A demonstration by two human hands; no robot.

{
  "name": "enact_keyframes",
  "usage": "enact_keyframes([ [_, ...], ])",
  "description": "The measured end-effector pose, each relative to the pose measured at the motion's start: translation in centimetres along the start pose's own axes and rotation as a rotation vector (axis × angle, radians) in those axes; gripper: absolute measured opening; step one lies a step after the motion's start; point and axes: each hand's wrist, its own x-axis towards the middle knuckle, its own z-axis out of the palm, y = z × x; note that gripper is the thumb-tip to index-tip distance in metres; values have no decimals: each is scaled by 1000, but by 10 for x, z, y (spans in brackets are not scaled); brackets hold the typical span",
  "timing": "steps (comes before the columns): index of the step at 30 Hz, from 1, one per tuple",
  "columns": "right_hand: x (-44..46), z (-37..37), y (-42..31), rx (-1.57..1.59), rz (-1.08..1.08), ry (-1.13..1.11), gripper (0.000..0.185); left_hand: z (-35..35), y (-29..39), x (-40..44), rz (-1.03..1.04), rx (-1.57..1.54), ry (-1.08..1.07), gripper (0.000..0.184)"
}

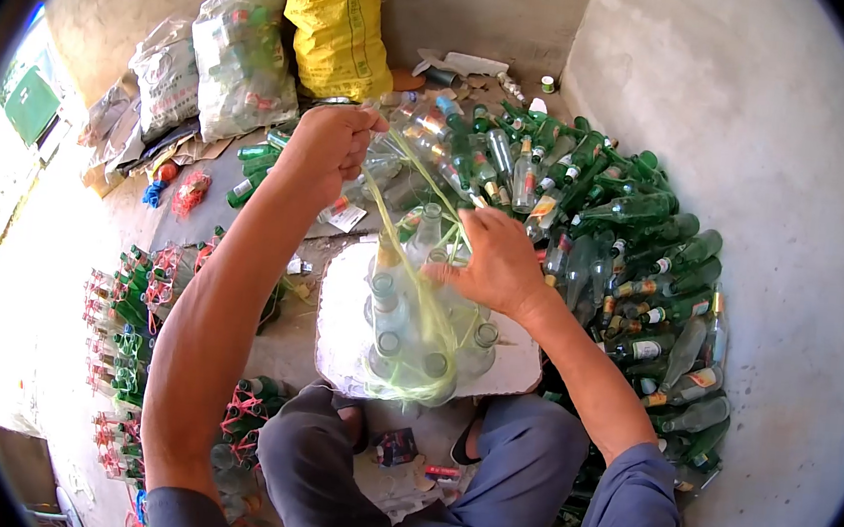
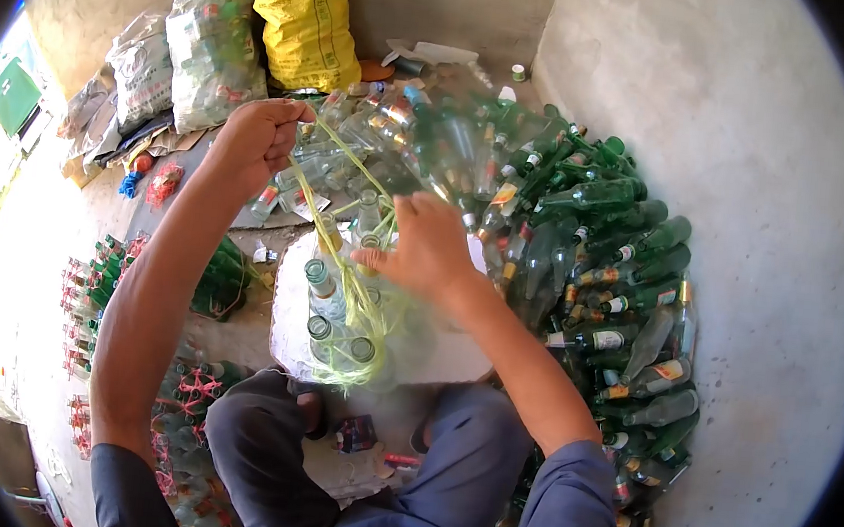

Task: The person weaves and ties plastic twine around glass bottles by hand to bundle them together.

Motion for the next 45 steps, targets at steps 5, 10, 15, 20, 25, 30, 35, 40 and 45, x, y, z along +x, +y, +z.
enact_keyframes([
  [5, -6, 7, -6, 115, 166, -83, 81, -10, -16, 28, -26, -129, 43, 15],
  [10, -1, 8, -9, 154, 220, -107, 73, -16, -22, 48, 20, -161, 63, 13],
  [15, -1, 19, -6, 157, 199, -44, 68, -16, -12, 57, 51, -130, 54, 13],
  [20, 0, 18, -5, 204, 211, -67, 66, -6, -3, 60, 56, -171, 79, 12],
  [25, -1, 22, -2, 257, 169, -29, 62, -4, 9, 51, 62, -200, 84, 11],
  [30, -2, 26, -1, 272, 145, 18, 59, -11, 19, 31, 103, -137, 100, 12],
  [35, -3, 20, -5, 305, 130, 33, 54, -24, 21, 0, 156, -71, 107, 15],
  [40, -4, 29, 0, 296, 121, 65, 58, -44, 13, -64, 213, 12, 114, 16],
  [45, -3, 29, -2, 302, 127, 92, 60, -67, -21, -124, 171, 29, 155, 18],
])
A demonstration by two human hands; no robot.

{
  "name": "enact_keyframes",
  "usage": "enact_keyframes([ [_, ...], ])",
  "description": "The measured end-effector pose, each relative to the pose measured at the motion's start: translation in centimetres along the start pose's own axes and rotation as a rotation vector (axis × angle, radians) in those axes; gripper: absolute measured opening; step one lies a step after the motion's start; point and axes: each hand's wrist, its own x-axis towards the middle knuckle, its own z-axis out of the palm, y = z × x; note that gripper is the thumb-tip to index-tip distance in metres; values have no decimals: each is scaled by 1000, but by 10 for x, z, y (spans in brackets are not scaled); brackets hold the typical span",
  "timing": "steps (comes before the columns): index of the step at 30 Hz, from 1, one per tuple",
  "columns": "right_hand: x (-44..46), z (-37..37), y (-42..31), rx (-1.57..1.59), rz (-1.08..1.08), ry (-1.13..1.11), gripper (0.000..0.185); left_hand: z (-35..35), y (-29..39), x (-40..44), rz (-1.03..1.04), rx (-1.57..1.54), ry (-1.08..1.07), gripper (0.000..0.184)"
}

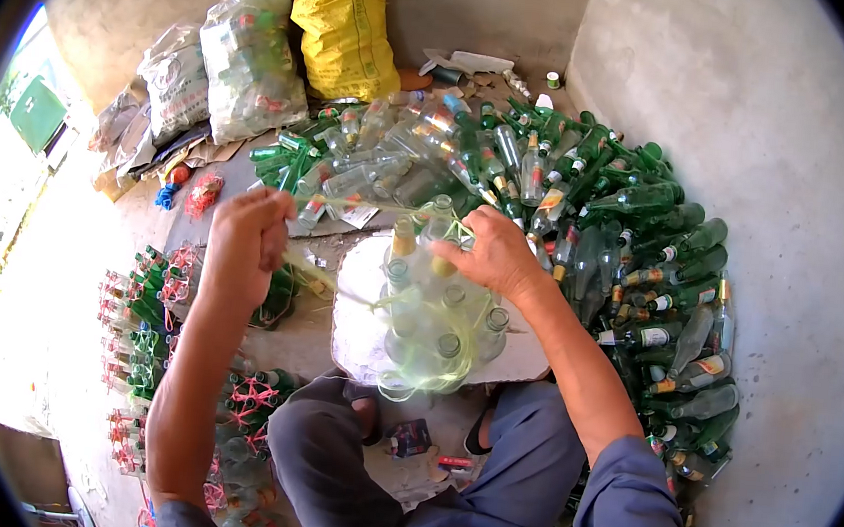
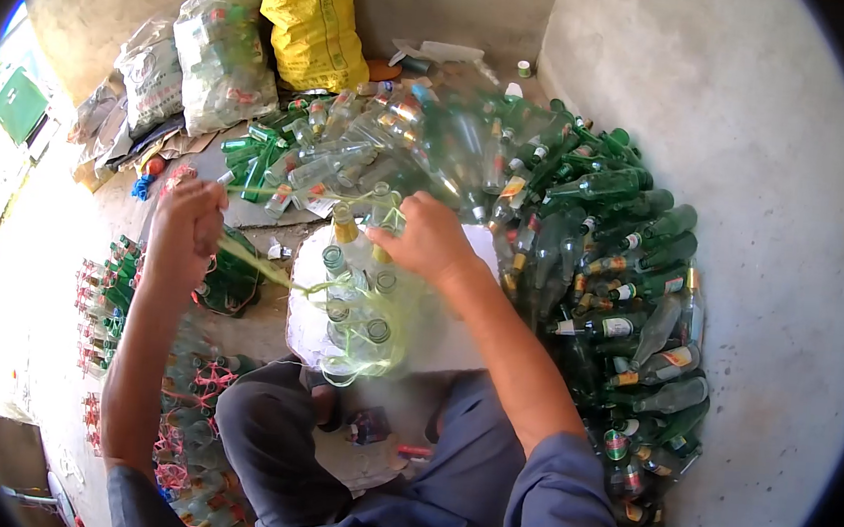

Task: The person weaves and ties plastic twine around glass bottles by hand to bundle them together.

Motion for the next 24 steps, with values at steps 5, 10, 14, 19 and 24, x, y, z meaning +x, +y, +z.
enact_keyframes([
  [5, -2, 1, -1, -8, 6, 19, 61, -7, -19, -46, -55, 18, 17, 21],
  [10, -4, 2, -2, 33, 26, 71, 58, -30, -57, -58, -158, 2, 56, 22],
  [14, -5, 0, -7, 41, 96, 39, 60, -34, -75, -65, -250, -121, 68, 21],
  [19, -9, 2, -10, -1, 119, 46, 62, -30, -72, -68, -232, -100, 47, 18],
  [24, -22, 9, -2, -119, -96, 235, 54, -32, -83, -70, -320, -179, 69, 17],
])
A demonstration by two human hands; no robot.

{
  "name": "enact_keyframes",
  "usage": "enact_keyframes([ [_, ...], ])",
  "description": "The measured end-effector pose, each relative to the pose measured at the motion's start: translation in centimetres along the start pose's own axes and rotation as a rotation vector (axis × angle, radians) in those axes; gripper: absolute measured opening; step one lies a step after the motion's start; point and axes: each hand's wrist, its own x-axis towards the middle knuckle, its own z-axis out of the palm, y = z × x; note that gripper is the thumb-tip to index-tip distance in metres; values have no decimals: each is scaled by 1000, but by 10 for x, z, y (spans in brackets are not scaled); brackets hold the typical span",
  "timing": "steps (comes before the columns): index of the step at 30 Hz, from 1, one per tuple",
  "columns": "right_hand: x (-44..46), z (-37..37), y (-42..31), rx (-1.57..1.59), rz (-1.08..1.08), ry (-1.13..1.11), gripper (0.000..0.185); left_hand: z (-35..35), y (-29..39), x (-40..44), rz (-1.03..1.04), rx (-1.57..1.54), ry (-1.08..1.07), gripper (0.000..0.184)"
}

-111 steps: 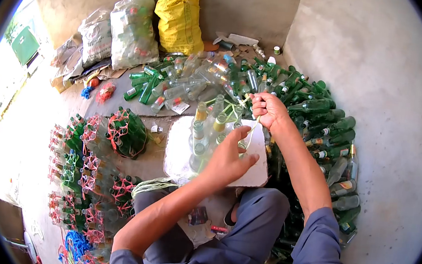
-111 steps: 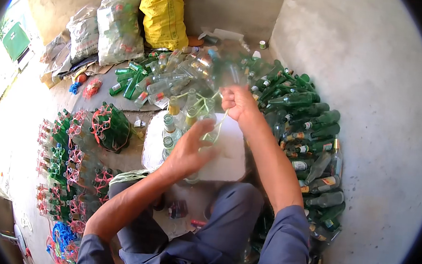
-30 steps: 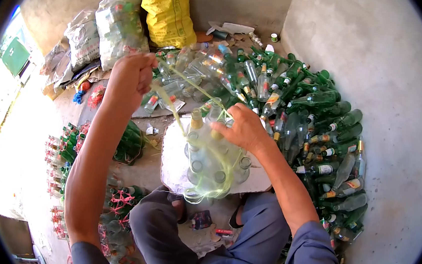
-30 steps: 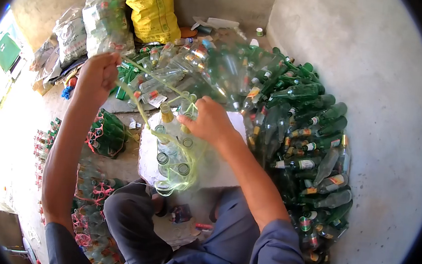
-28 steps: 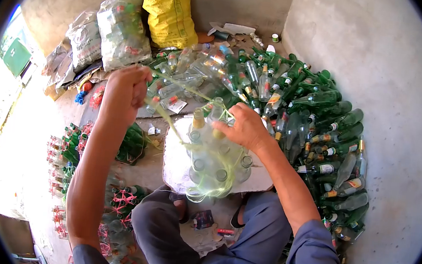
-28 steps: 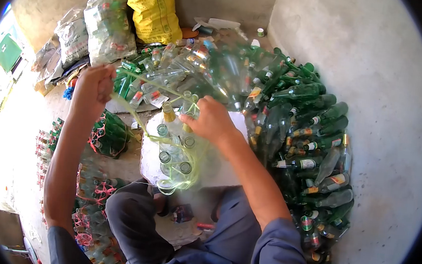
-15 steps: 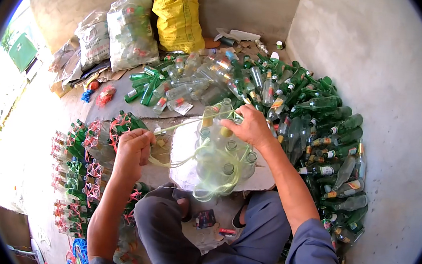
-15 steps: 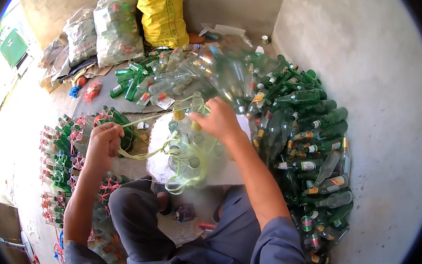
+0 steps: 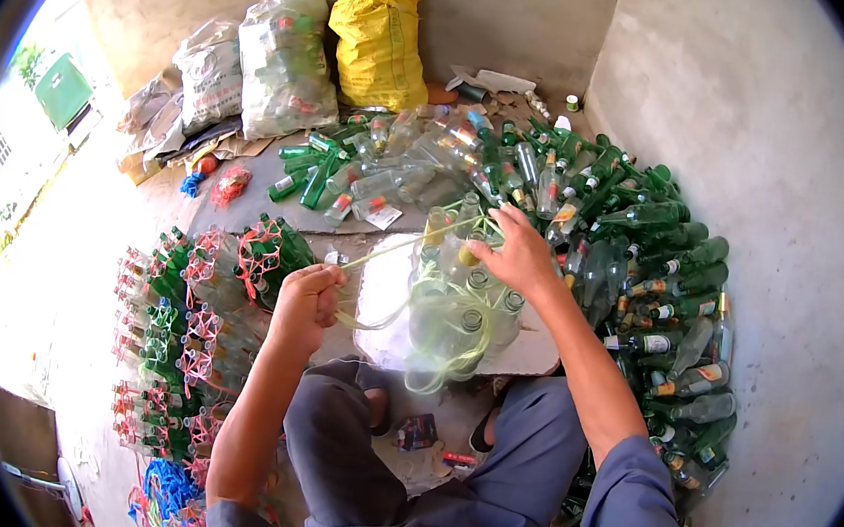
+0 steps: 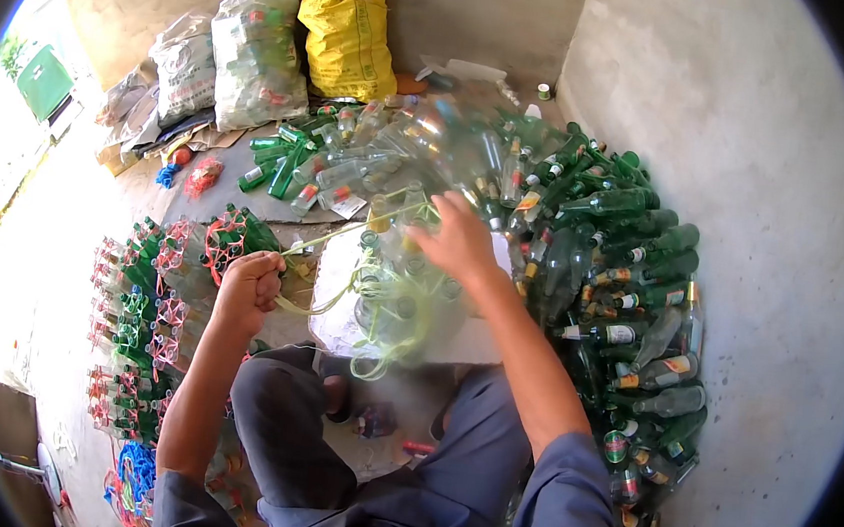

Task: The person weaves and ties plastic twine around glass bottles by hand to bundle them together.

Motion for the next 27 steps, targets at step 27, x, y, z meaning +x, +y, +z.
enact_keyframes([
  [27, -20, -45, -99, 364, -8, -32, 6, -10, -75, 9, -182, -85, -143, 15],
])
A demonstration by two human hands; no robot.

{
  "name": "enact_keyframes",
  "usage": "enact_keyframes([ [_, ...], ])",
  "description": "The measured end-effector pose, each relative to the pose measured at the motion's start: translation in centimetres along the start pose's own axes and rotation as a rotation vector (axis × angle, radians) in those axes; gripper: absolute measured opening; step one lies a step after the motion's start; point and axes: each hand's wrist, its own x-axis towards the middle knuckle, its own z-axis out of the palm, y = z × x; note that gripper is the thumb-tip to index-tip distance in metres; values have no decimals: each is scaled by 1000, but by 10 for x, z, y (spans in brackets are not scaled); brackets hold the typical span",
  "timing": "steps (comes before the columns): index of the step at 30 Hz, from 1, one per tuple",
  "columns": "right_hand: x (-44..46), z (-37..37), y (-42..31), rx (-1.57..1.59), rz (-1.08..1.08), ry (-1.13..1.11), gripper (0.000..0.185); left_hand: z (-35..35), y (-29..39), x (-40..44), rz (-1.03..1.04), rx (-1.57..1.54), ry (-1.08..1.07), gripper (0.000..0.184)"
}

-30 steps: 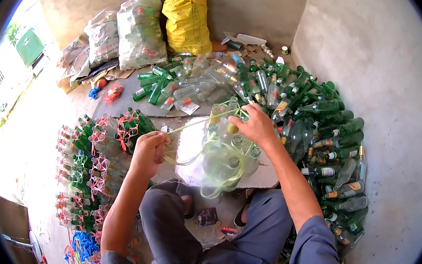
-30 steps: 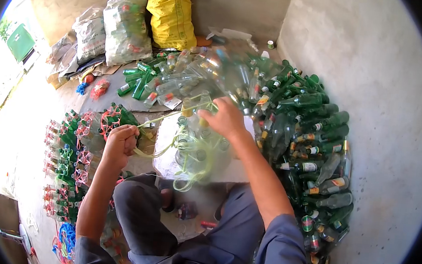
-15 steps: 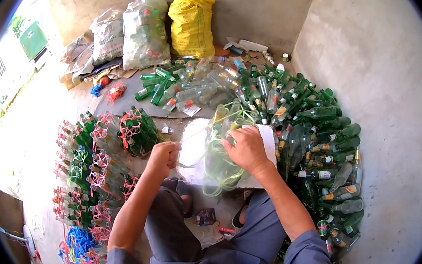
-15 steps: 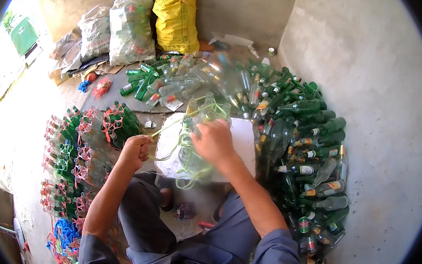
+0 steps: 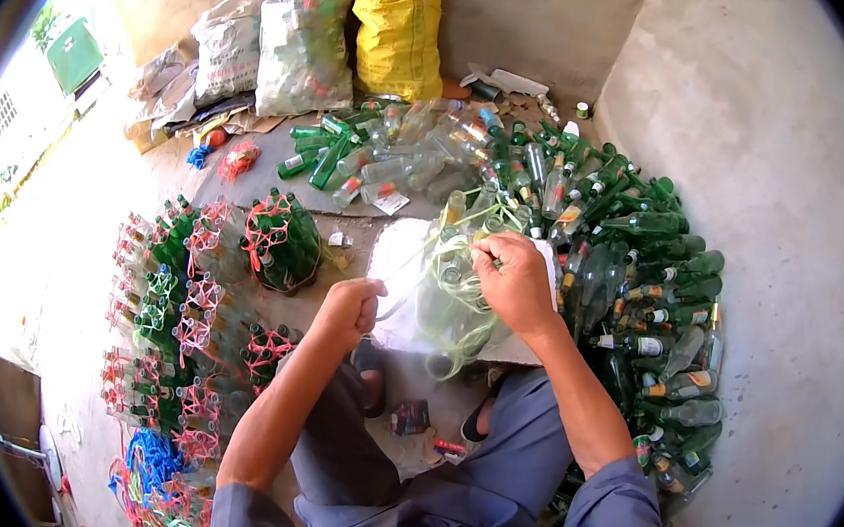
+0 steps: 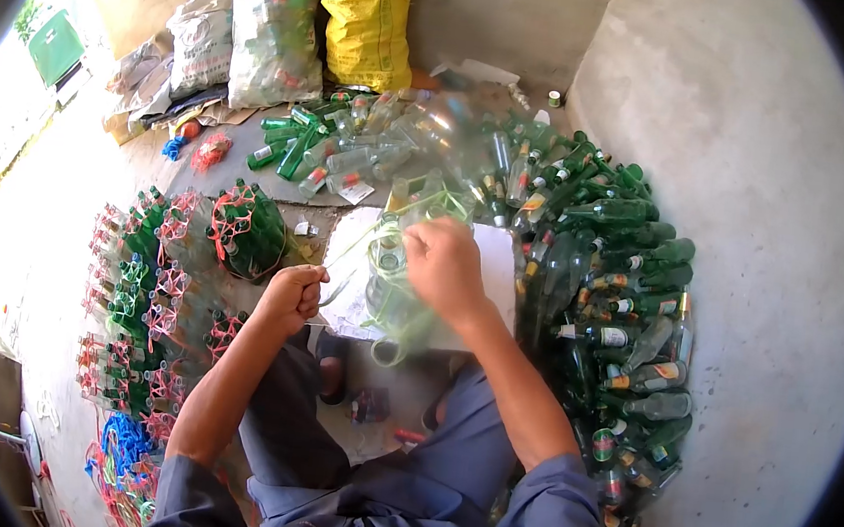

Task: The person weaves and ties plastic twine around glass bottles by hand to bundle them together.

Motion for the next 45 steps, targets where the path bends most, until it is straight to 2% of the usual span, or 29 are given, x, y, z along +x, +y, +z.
enact_keyframes([
  [3, -9, -15, -30, -52, -167, 44, 8, 0, -8, 0, -31, -33, -16, 14],
  [6, -43, -25, -51, 48, 35, -115, 8, 3, -23, -2, -7, -48, -18, 13],
  [10, -89, -27, -56, 493, 579, -286, 11, 8, -38, -8, -28, -80, 37, 13],
  [14, -131, -16, -45, 900, 881, -151, 20, 10, -54, -24, -11, -136, 4, 14],
  [18, -165, -14, -48, 971, 1044, -153, 17, 23, -74, -52, -54, -196, 83, 16],
  [23, -197, -4, -47, 1115, 1141, -124, 18, 20, -112, -82, -50, -335, 27, 15],
  [27, -204, -4, -54, 1175, 1246, -229, 21, 28, -126, -97, -87, -317, 35, 14],
  [30, -203, -2, -62, 1152, 1243, -287, 27, 38, -129, -103, -78, -465, 17, 15],
  [38, -206, 8, -64, 931, 1088, -356, 39, 47, -127, -109, -125, -460, 45, 16],
  [44, -206, 15, -58, 1199, 1426, -302, 38, 42, -135, -109, -119, -440, -4, 18],
  [45, -208, 17, -57, 1194, 1421, -315, 38, 41, -137, -109, -116, -430, -7, 18],
])
